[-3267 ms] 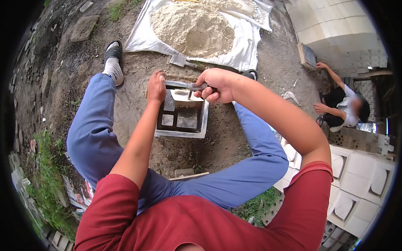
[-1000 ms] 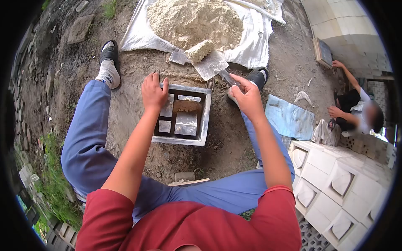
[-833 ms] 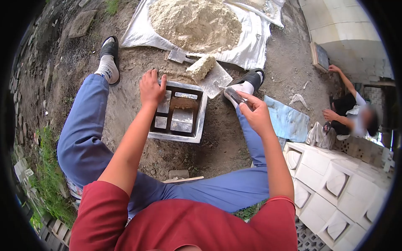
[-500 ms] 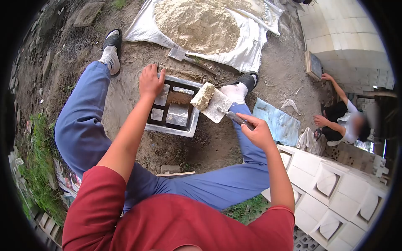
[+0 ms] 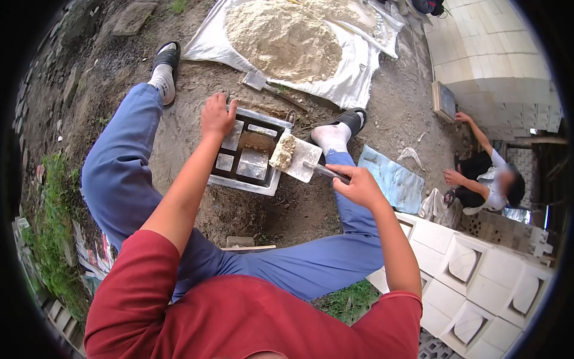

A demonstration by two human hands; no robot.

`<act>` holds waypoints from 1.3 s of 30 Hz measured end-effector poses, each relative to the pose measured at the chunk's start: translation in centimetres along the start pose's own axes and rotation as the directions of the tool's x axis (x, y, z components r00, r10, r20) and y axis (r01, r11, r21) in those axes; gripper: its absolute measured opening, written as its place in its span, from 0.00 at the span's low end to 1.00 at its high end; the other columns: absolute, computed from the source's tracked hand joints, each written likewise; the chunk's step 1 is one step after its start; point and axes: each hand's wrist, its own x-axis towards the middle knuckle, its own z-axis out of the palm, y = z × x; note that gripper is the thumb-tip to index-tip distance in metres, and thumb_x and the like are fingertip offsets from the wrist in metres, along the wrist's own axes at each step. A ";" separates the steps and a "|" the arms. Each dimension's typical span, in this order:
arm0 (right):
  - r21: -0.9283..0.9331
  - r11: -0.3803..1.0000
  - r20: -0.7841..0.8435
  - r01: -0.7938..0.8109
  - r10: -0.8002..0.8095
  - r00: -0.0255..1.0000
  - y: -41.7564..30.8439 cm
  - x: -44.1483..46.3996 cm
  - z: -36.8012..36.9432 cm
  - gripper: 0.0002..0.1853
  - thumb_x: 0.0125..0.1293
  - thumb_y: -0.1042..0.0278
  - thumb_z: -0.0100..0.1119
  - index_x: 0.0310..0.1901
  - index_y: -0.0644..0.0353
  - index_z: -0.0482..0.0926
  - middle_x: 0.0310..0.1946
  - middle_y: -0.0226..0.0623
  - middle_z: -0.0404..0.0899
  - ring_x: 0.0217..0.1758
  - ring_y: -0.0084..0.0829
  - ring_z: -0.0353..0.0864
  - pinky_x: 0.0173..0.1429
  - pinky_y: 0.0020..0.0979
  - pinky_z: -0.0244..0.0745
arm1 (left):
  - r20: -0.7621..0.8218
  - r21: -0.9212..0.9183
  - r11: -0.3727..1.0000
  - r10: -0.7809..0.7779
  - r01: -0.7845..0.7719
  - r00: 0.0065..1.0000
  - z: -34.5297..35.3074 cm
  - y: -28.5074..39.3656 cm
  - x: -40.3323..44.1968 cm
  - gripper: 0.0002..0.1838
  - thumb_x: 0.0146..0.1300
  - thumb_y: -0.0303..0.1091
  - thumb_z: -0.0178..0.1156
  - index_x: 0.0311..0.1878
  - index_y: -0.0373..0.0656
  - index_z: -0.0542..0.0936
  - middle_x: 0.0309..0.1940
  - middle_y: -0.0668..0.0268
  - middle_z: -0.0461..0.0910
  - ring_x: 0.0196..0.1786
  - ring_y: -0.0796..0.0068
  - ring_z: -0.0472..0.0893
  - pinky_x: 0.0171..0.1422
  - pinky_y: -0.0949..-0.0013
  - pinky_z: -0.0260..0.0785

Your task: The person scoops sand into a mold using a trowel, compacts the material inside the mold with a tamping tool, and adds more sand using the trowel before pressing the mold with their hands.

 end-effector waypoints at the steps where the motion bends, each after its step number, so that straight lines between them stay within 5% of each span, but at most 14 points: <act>1: -0.017 1.000 -0.003 0.015 -0.015 1.000 0.0 0.3 0.1 0.21 0.64 0.64 0.65 0.60 0.51 0.88 0.31 0.41 0.88 0.28 0.26 0.79 0.41 0.30 0.77 | -0.006 0.001 1.000 0.007 -0.007 1.000 0.0 0.0 0.0 0.26 0.75 0.55 0.54 0.56 0.39 0.79 0.59 0.52 0.80 0.66 0.50 0.76 0.68 0.50 0.70; 18: -0.134 0.989 0.095 0.061 -0.049 0.994 -2.6 2.2 -1.4 0.23 0.62 0.65 0.65 0.60 0.50 0.88 0.30 0.39 0.87 0.28 0.24 0.76 0.39 0.30 0.75 | -0.007 -0.001 1.000 0.000 0.000 1.000 -0.2 0.3 0.1 0.25 0.74 0.54 0.56 0.55 0.39 0.80 0.58 0.53 0.80 0.65 0.51 0.77 0.67 0.49 0.71; 27: -0.129 0.990 0.183 0.057 -0.033 0.983 -2.6 0.9 -0.7 0.23 0.62 0.67 0.63 0.60 0.55 0.87 0.36 0.42 0.90 0.33 0.24 0.81 0.46 0.31 0.79 | 0.037 0.003 1.000 -0.019 0.019 0.999 -0.1 0.3 0.1 0.25 0.75 0.54 0.55 0.56 0.40 0.79 0.58 0.54 0.80 0.65 0.51 0.76 0.67 0.50 0.70; 39: -0.145 0.987 0.119 -0.073 0.090 0.989 -6.0 -2.8 2.4 0.22 0.65 0.63 0.62 0.60 0.54 0.87 0.38 0.48 0.89 0.32 0.37 0.85 0.45 0.35 0.80 | 0.046 0.018 1.000 -0.015 0.014 0.999 -0.3 0.3 0.1 0.26 0.75 0.55 0.54 0.58 0.40 0.79 0.59 0.54 0.80 0.66 0.53 0.76 0.67 0.50 0.70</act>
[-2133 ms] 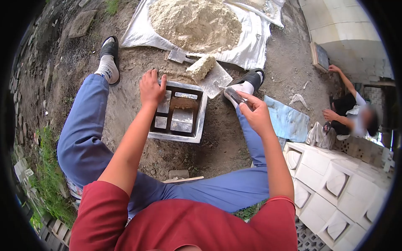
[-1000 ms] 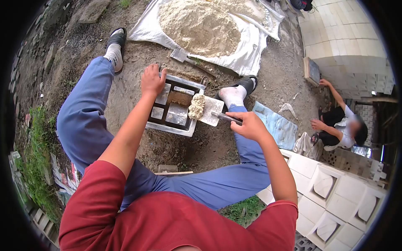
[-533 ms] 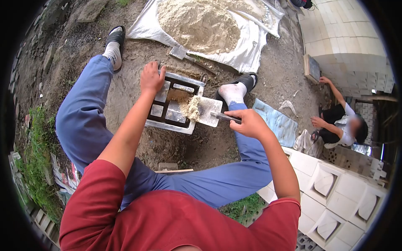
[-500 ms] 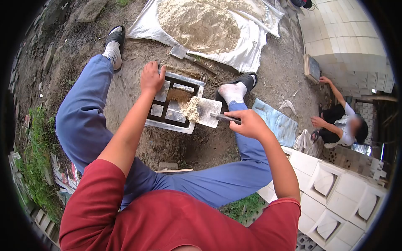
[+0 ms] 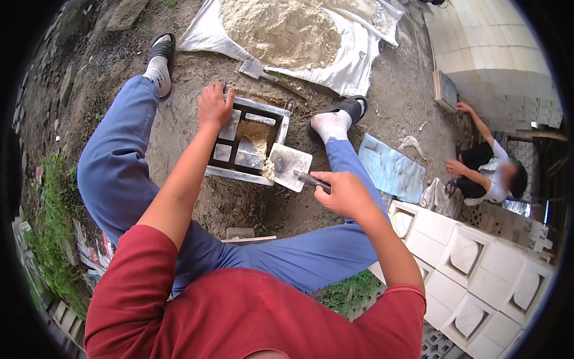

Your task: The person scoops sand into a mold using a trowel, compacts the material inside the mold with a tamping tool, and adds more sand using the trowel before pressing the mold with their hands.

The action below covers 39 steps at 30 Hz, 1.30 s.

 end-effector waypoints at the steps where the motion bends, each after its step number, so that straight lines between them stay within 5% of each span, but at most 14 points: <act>1: -0.062 0.998 0.002 -0.003 0.003 1.000 -1.3 -0.4 -0.1 0.22 0.64 0.62 0.63 0.59 0.56 0.87 0.38 0.49 0.89 0.30 0.42 0.85 0.44 0.37 0.80 | -0.015 0.007 1.000 0.009 -0.009 1.000 0.2 -0.1 0.0 0.26 0.75 0.55 0.54 0.57 0.40 0.79 0.59 0.54 0.80 0.65 0.53 0.76 0.67 0.50 0.70; 4: 0.013 0.995 -0.135 0.098 -0.096 0.986 -0.3 -0.5 1.2 0.22 0.61 0.62 0.62 0.57 0.55 0.88 0.28 0.50 0.86 0.30 0.50 0.86 0.42 0.44 0.81 | -0.030 0.006 1.000 0.011 -0.011 0.999 0.4 -0.2 0.0 0.26 0.75 0.55 0.53 0.57 0.40 0.80 0.59 0.54 0.80 0.65 0.53 0.77 0.67 0.50 0.70; 14: -0.068 0.996 -0.154 0.058 -0.067 0.986 -1.1 0.0 1.4 0.22 0.62 0.61 0.63 0.57 0.54 0.88 0.30 0.51 0.86 0.31 0.51 0.86 0.41 0.46 0.81 | -0.051 -0.025 0.999 0.019 -0.020 0.999 0.5 -0.2 0.0 0.25 0.75 0.55 0.55 0.55 0.41 0.80 0.58 0.54 0.80 0.65 0.52 0.77 0.67 0.50 0.70; 17: -0.073 0.994 -0.160 0.086 -0.096 0.982 -0.9 0.2 1.5 0.21 0.64 0.63 0.63 0.58 0.53 0.88 0.27 0.49 0.85 0.22 0.42 0.82 0.34 0.40 0.77 | -0.022 -0.015 1.000 0.009 -0.010 1.000 0.4 -0.3 0.1 0.24 0.75 0.55 0.55 0.54 0.41 0.80 0.58 0.54 0.80 0.65 0.51 0.77 0.67 0.50 0.70; 26: -0.054 0.998 -0.210 0.019 -0.030 0.977 -2.6 0.1 0.2 0.20 0.64 0.61 0.62 0.56 0.53 0.88 0.29 0.52 0.85 0.30 0.51 0.86 0.39 0.47 0.81 | -0.049 -0.019 1.000 0.021 -0.022 0.999 0.5 -0.3 0.0 0.25 0.75 0.55 0.55 0.55 0.41 0.80 0.60 0.53 0.80 0.66 0.52 0.77 0.68 0.50 0.70; 28: 0.007 0.998 -0.208 -0.065 0.065 0.976 -2.4 0.0 0.0 0.20 0.70 0.63 0.61 0.61 0.54 0.86 0.20 0.39 0.80 0.20 0.28 0.78 0.31 0.36 0.74 | -0.026 -0.018 1.000 0.003 -0.003 1.000 0.4 -0.2 0.0 0.25 0.75 0.55 0.54 0.55 0.41 0.80 0.60 0.53 0.79 0.66 0.52 0.76 0.68 0.50 0.70; 32: 0.225 0.970 -0.141 -0.092 0.126 0.982 -0.8 0.6 0.9 0.19 0.72 0.61 0.58 0.61 0.57 0.84 0.23 0.40 0.82 0.24 0.31 0.81 0.32 0.35 0.74 | -0.021 -0.015 1.000 0.004 -0.004 1.000 0.6 -0.3 0.2 0.25 0.76 0.55 0.54 0.55 0.40 0.80 0.60 0.53 0.79 0.66 0.52 0.76 0.68 0.50 0.70; 34: 0.583 0.792 0.090 -0.179 0.155 0.984 -0.3 1.1 1.5 0.19 0.77 0.62 0.55 0.64 0.60 0.81 0.24 0.28 0.79 0.23 0.19 0.73 0.29 0.27 0.67 | -0.028 -0.022 1.000 0.010 -0.011 1.000 0.6 -0.3 0.1 0.24 0.76 0.54 0.53 0.55 0.41 0.79 0.60 0.53 0.79 0.66 0.51 0.77 0.68 0.49 0.70; 39: 0.732 0.622 0.216 -0.277 0.174 0.961 -2.0 1.3 1.1 0.19 0.79 0.63 0.52 0.65 0.61 0.78 0.25 0.22 0.76 0.19 0.12 0.63 0.23 0.22 0.58 | -0.008 -0.166 0.986 0.006 -0.008 1.000 0.8 -1.3 0.4 0.21 0.78 0.49 0.50 0.57 0.41 0.78 0.59 0.52 0.79 0.64 0.48 0.77 0.69 0.49 0.69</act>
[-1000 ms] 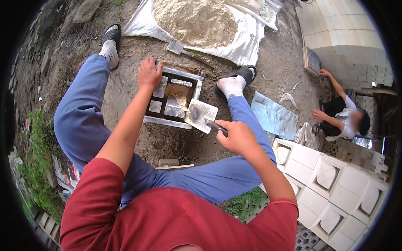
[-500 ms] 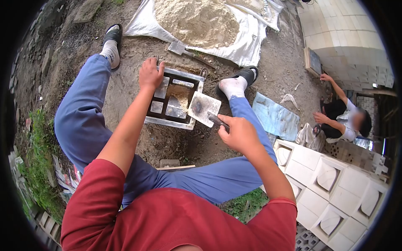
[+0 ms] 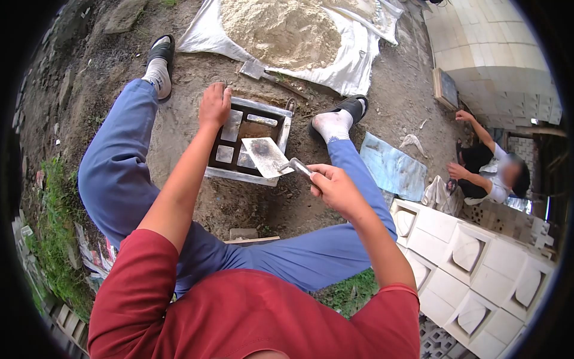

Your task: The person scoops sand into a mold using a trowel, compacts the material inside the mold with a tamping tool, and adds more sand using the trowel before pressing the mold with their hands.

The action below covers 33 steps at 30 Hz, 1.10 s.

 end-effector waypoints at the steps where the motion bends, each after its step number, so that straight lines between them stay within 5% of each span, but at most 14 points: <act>1: 0.057 0.997 0.031 -0.043 0.042 0.999 -0.1 -0.1 0.1 0.19 0.79 0.62 0.52 0.65 0.60 0.78 0.26 0.23 0.76 0.17 0.12 0.61 0.21 0.21 0.56 | -0.005 -0.066 0.998 0.007 -0.008 1.000 0.3 -0.2 0.0 0.20 0.79 0.47 0.48 0.58 0.41 0.77 0.59 0.53 0.79 0.63 0.46 0.77 0.69 0.49 0.69; 7: 0.239 0.960 0.119 -0.148 0.122 0.985 1.5 2.7 0.4 0.20 0.78 0.62 0.53 0.66 0.58 0.77 0.27 0.24 0.77 0.12 0.11 0.57 0.17 0.20 0.51 | -0.033 -0.215 0.976 0.042 -0.049 0.999 0.9 -1.3 0.3 0.19 0.79 0.42 0.44 0.58 0.40 0.77 0.58 0.51 0.78 0.63 0.45 0.75 0.71 0.50 0.66; 23: 0.396 0.903 0.162 -0.165 0.108 0.981 3.6 7.8 0.4 0.17 0.77 0.64 0.51 0.63 0.56 0.78 0.27 0.25 0.76 0.13 0.12 0.58 0.18 0.21 0.52 | -0.010 -0.192 0.981 0.011 -0.012 1.000 0.8 -1.1 0.2 0.21 0.78 0.42 0.42 0.59 0.40 0.77 0.60 0.49 0.77 0.64 0.44 0.75 0.72 0.50 0.65; 31: 0.541 0.838 0.030 -0.074 0.069 0.997 4.1 5.5 3.3 0.10 0.80 0.62 0.49 0.53 0.57 0.75 0.29 0.28 0.77 0.15 0.13 0.62 0.18 0.22 0.56 | -0.004 -0.175 0.985 0.009 -0.010 1.000 0.8 -1.1 0.2 0.20 0.77 0.42 0.43 0.59 0.40 0.77 0.60 0.49 0.77 0.64 0.44 0.75 0.71 0.49 0.66; 33: 0.547 0.834 0.012 -0.072 0.078 0.997 4.1 4.4 4.5 0.14 0.81 0.62 0.48 0.59 0.59 0.75 0.30 0.28 0.76 0.15 0.13 0.61 0.18 0.22 0.56 | -0.006 -0.165 0.986 0.010 -0.011 1.000 0.7 -1.0 0.2 0.20 0.78 0.42 0.44 0.58 0.40 0.77 0.60 0.49 0.77 0.64 0.44 0.75 0.71 0.49 0.66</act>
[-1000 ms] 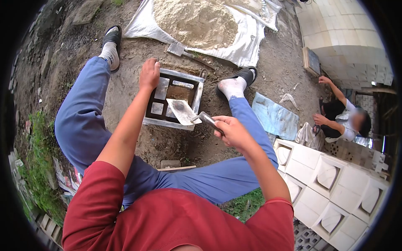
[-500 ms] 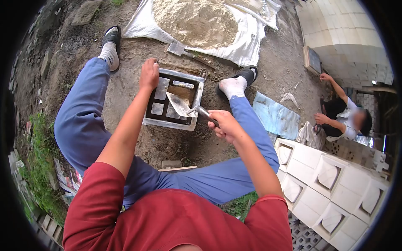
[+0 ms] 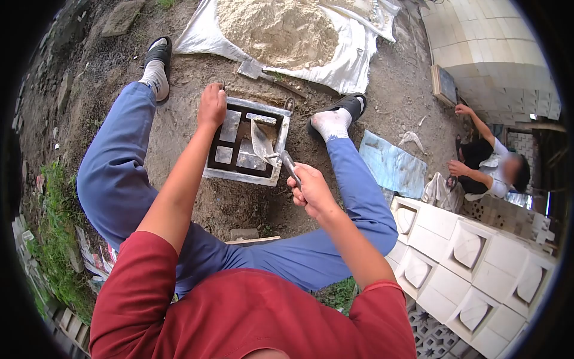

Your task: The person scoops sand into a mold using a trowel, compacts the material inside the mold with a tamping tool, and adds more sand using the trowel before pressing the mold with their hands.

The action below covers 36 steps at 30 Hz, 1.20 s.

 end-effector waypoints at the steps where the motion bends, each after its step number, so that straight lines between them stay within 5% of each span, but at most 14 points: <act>1: -0.008 1.000 -0.019 0.019 -0.019 1.000 0.2 -0.7 0.6 0.16 0.81 0.62 0.48 0.62 0.59 0.74 0.30 0.28 0.75 0.15 0.13 0.60 0.18 0.22 0.56 | -0.003 0.011 1.000 0.000 0.000 1.000 0.0 0.0 0.0 0.19 0.78 0.42 0.44 0.58 0.40 0.77 0.60 0.49 0.77 0.64 0.43 0.75 0.71 0.49 0.66; 3: -0.033 0.999 -0.040 0.038 -0.039 0.998 0.7 -1.6 0.9 0.22 0.82 0.62 0.47 0.72 0.61 0.69 0.32 0.28 0.74 0.14 0.13 0.59 0.18 0.22 0.57 | -0.013 0.025 1.000 0.002 -0.002 1.000 0.0 0.2 -0.1 0.19 0.78 0.42 0.46 0.58 0.40 0.77 0.60 0.49 0.77 0.64 0.43 0.75 0.71 0.49 0.66; 14: 0.051 0.990 -0.056 0.133 -0.130 0.990 2.3 -4.3 -0.6 0.23 0.81 0.63 0.48 0.72 0.60 0.69 0.29 0.29 0.76 0.13 0.14 0.60 0.19 0.21 0.57 | -0.006 0.088 0.990 0.114 -0.114 0.993 -0.3 0.4 -0.6 0.19 0.77 0.46 0.52 0.59 0.42 0.78 0.64 0.52 0.77 0.68 0.46 0.75 0.71 0.49 0.69; 17: 0.022 0.980 -0.073 0.197 -0.194 0.978 2.1 -4.4 -1.0 0.23 0.81 0.63 0.49 0.71 0.61 0.71 0.28 0.28 0.77 0.13 0.13 0.60 0.19 0.20 0.56 | 0.042 0.186 0.963 0.189 -0.194 0.981 -0.5 0.6 -1.3 0.19 0.79 0.43 0.49 0.62 0.41 0.77 0.67 0.50 0.76 0.71 0.47 0.73 0.75 0.50 0.65; 22: -0.070 0.925 -0.120 0.373 -0.379 0.918 0.9 -2.9 -1.7 0.21 0.79 0.65 0.53 0.69 0.62 0.74 0.28 0.25 0.77 0.14 0.10 0.61 0.18 0.18 0.56 | 0.164 0.350 0.853 0.351 -0.387 0.922 -1.1 0.7 -2.8 0.25 0.80 0.48 0.45 0.71 0.46 0.73 0.78 0.59 0.68 0.83 0.57 0.62 0.84 0.51 0.52; 28: -0.104 0.886 -0.164 0.451 -0.463 0.871 -2.5 1.2 -1.1 0.21 0.78 0.66 0.56 0.68 0.63 0.76 0.27 0.22 0.76 0.16 0.09 0.60 0.18 0.18 0.53 | 0.160 0.332 0.871 0.326 -0.361 0.932 -1.4 0.8 -2.9 0.26 0.80 0.47 0.43 0.73 0.46 0.71 0.79 0.61 0.67 0.84 0.60 0.59 0.86 0.52 0.49; 36: -0.400 0.786 -0.097 0.472 -0.548 0.831 -8.2 10.9 0.3 0.23 0.76 0.64 0.57 0.68 0.63 0.77 0.26 0.23 0.76 0.16 0.12 0.62 0.17 0.22 0.54 | -0.002 0.248 0.962 0.123 -0.119 0.992 -0.6 0.7 -2.5 0.28 0.78 0.49 0.49 0.69 0.38 0.74 0.77 0.48 0.67 0.81 0.47 0.63 0.84 0.50 0.55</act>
